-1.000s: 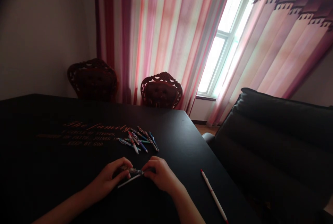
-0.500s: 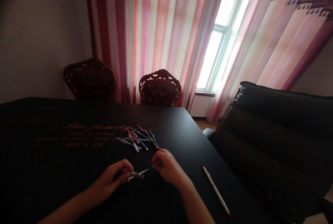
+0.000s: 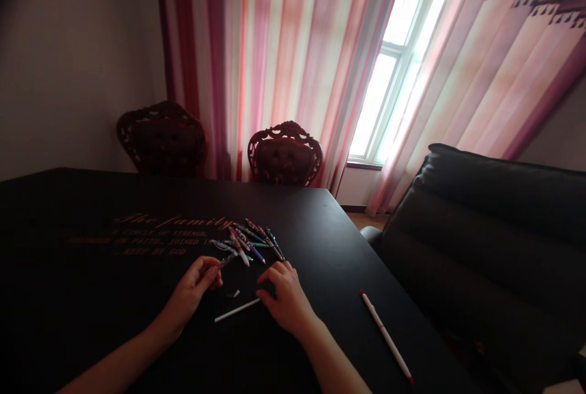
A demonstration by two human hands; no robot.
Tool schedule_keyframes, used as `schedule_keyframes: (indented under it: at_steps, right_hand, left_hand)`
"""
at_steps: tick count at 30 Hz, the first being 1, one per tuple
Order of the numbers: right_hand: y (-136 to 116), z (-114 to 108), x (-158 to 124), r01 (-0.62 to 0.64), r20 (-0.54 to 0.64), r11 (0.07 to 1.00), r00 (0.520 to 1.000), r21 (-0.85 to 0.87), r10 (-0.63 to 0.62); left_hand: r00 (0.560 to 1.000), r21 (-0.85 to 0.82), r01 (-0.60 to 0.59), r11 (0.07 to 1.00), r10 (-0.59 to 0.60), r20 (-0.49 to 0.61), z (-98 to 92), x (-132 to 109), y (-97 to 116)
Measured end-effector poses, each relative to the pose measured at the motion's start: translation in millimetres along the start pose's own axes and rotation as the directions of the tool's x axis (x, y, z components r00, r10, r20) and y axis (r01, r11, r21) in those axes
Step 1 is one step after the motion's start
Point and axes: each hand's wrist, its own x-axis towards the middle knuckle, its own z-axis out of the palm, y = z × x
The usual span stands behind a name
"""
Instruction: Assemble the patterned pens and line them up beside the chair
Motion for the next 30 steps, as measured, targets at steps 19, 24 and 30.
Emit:
schedule_keyframes:
  at_steps: [19,24,30]
  right_hand:
    - [-46,56,31,0.053,-0.006,0.998,0.999,-0.033,-0.053]
    - [-39,42,29,-0.045,-0.208,0.975,0.974,0.217,0.091]
    - [-35,24,30,0.038,-0.304,0.95,0.951,0.308,0.061]
  left_hand:
    - [0.999,-0.053,0.031,0.998,-0.032,-0.01,-2.0,3,-8]
    - [0.999,-0.063,0.039,0.997,-0.037,0.021,-2.5,2,-3]
    - [0.992,0.013,0.046,0.999,-0.047,0.113,-1.5,0,5]
